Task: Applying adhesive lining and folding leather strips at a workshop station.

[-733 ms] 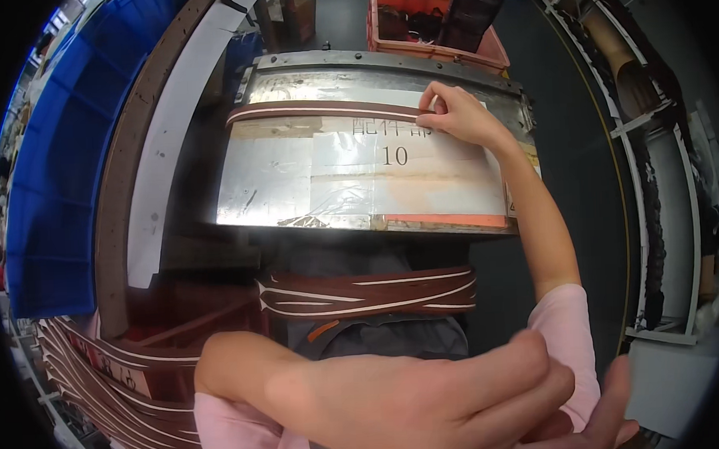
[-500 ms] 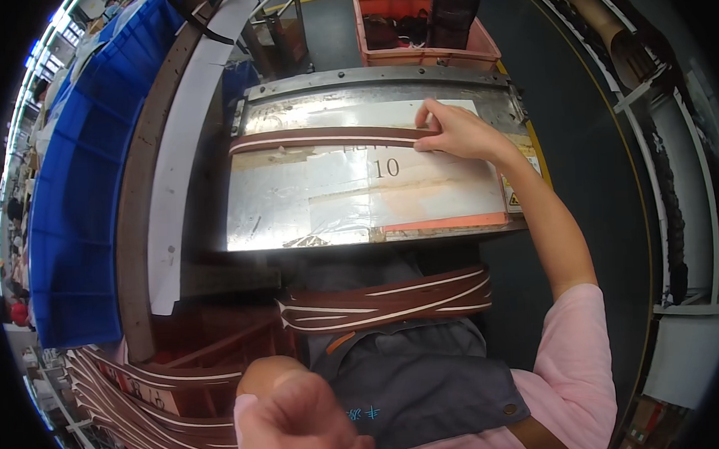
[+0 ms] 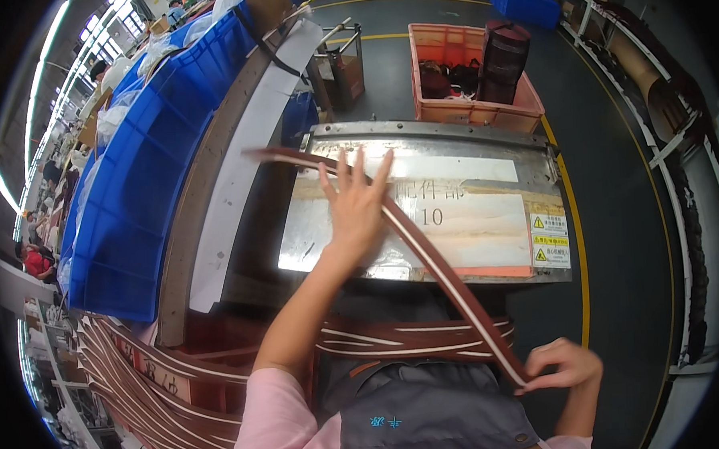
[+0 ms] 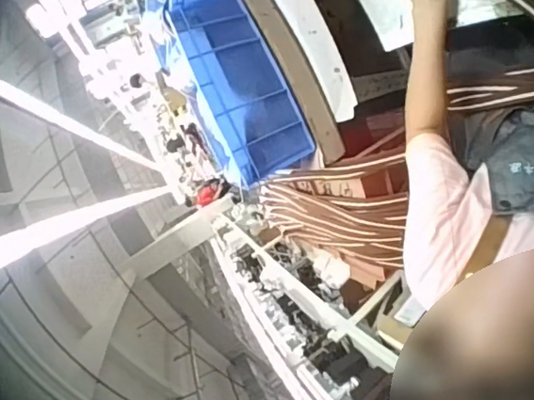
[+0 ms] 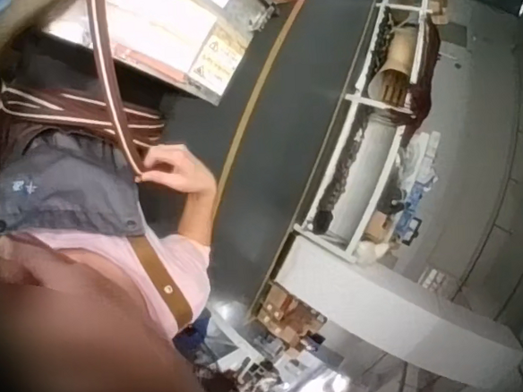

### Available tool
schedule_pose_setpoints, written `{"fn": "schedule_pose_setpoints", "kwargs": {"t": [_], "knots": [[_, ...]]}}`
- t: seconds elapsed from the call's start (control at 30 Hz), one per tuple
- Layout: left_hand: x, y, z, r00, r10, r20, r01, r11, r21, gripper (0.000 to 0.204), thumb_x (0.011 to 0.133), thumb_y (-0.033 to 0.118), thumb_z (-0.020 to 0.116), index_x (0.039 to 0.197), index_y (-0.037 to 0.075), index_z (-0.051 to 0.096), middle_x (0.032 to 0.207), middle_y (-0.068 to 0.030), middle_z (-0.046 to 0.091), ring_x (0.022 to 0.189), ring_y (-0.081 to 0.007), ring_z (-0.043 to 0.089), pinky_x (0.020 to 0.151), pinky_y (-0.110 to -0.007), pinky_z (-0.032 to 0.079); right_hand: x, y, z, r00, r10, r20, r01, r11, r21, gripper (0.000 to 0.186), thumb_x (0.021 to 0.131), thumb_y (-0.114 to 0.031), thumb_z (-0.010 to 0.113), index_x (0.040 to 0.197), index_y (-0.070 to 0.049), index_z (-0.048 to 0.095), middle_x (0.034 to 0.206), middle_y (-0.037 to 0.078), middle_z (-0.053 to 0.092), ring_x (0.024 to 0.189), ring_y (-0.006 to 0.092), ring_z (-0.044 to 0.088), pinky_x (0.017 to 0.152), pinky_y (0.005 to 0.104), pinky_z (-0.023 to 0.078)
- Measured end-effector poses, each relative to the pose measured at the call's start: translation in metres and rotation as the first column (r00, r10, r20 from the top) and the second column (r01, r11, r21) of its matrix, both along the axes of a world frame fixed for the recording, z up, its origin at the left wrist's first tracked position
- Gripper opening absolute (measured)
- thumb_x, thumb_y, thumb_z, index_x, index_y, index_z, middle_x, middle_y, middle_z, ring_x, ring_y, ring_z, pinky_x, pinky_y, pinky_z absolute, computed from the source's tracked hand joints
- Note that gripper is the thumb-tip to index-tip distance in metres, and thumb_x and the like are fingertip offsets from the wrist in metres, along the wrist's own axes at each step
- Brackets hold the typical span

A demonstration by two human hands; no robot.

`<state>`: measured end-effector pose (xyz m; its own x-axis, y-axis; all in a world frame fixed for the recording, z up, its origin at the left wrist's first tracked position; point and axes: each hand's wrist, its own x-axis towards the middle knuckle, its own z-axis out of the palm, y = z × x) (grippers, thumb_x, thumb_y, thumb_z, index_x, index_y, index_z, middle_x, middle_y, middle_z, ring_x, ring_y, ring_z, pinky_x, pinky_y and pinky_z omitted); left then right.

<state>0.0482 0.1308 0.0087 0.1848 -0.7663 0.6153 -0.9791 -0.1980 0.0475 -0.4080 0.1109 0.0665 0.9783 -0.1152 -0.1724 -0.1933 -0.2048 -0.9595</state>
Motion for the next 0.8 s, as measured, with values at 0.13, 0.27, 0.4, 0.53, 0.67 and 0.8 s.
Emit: {"fn": "schedule_pose_setpoints", "kwargs": {"t": [0.13, 0.27, 0.4, 0.53, 0.67, 0.8], "knots": [[0.016, -0.026, -0.027, 0.997, 0.063, 0.032, -0.066, 0.991, 0.116, 0.069, 0.104, 0.020, 0.063, 0.168, 0.030, 0.040, 0.160, -0.0366, 0.042, 0.150, -0.0531, 0.039, 0.124, -0.068, 0.021, 0.032, -0.006, -0.028, 0.899, 0.368, -0.239, -0.400, 0.911, -0.101, 0.026, 0.096, -0.026, 0.082, 0.116, -0.010, 0.079, 0.107, 0.010, 0.077, 0.100, 0.0290, 0.074, 0.085, 0.0355, 0.059], [-0.029, -0.024, -0.006, 0.916, -0.361, -0.176, 0.402, 0.832, 0.382, 0.074, 0.101, 0.019, 0.066, 0.169, 0.025, 0.038, 0.159, -0.0397, 0.041, 0.150, -0.0532, 0.040, 0.125, -0.055, 0.034, 0.117, -0.088, 0.000, 0.995, -0.076, 0.061, 0.072, 0.996, 0.058, 0.014, 0.101, -0.017, 0.075, 0.104, -0.005, 0.080, 0.101, 0.007, 0.080, 0.091, 0.0168, 0.074, 0.084, 0.0330, 0.058], [-0.076, -0.007, 0.012, 0.767, -0.597, -0.235, 0.640, 0.691, 0.335, 0.084, 0.087, 0.017, 0.077, 0.163, 0.012, 0.042, 0.153, -0.0266, 0.053, 0.143, -0.0413, 0.052, 0.114, -0.048, 0.045, 0.218, -0.167, -0.014, 0.840, -0.367, 0.400, 0.533, 0.693, -0.486, 0.023, 0.101, -0.002, 0.062, 0.122, -0.002, 0.071, 0.127, 0.010, 0.074, 0.108, 0.0242, 0.071, 0.095, 0.0380, 0.056], [-0.074, -0.009, 0.017, 0.725, -0.637, -0.263, 0.689, 0.659, 0.302, 0.074, 0.086, 0.016, 0.075, 0.155, 0.010, 0.051, 0.149, -0.0222, 0.057, 0.138, -0.0368, 0.057, 0.109, -0.045, 0.048, 0.269, -0.212, -0.051, 0.843, -0.100, 0.529, 0.510, 0.465, -0.724, 0.043, 0.094, 0.005, 0.060, 0.135, -0.008, 0.066, 0.145, 0.007, 0.067, 0.126, 0.0334, 0.063, 0.109, 0.0443, 0.050], [-0.048, -0.021, 0.021, 0.595, -0.712, -0.373, 0.804, 0.538, 0.255, 0.055, 0.087, 0.017, 0.075, 0.140, 0.009, 0.063, 0.136, -0.0164, 0.064, 0.122, -0.0350, 0.064, 0.102, -0.046, 0.051, 0.280, -0.210, -0.051, 0.945, -0.015, 0.327, 0.315, 0.315, -0.895, 0.034, 0.090, 0.001, 0.066, 0.123, -0.005, 0.069, 0.138, 0.009, 0.068, 0.120, 0.0291, 0.063, 0.105, 0.0432, 0.049], [-0.034, -0.036, 0.019, 0.473, -0.732, -0.490, 0.857, 0.512, 0.064, 0.034, 0.087, 0.014, 0.076, 0.117, 0.004, 0.064, 0.127, -0.0155, 0.063, 0.109, -0.0353, 0.066, 0.089, -0.045, 0.055, 0.269, -0.219, -0.053, 0.929, 0.057, 0.367, 0.363, 0.072, -0.929, 0.027, 0.087, -0.002, 0.070, 0.114, -0.004, 0.071, 0.132, 0.010, 0.068, 0.117, 0.0278, 0.063, 0.101, 0.0408, 0.050]]}}
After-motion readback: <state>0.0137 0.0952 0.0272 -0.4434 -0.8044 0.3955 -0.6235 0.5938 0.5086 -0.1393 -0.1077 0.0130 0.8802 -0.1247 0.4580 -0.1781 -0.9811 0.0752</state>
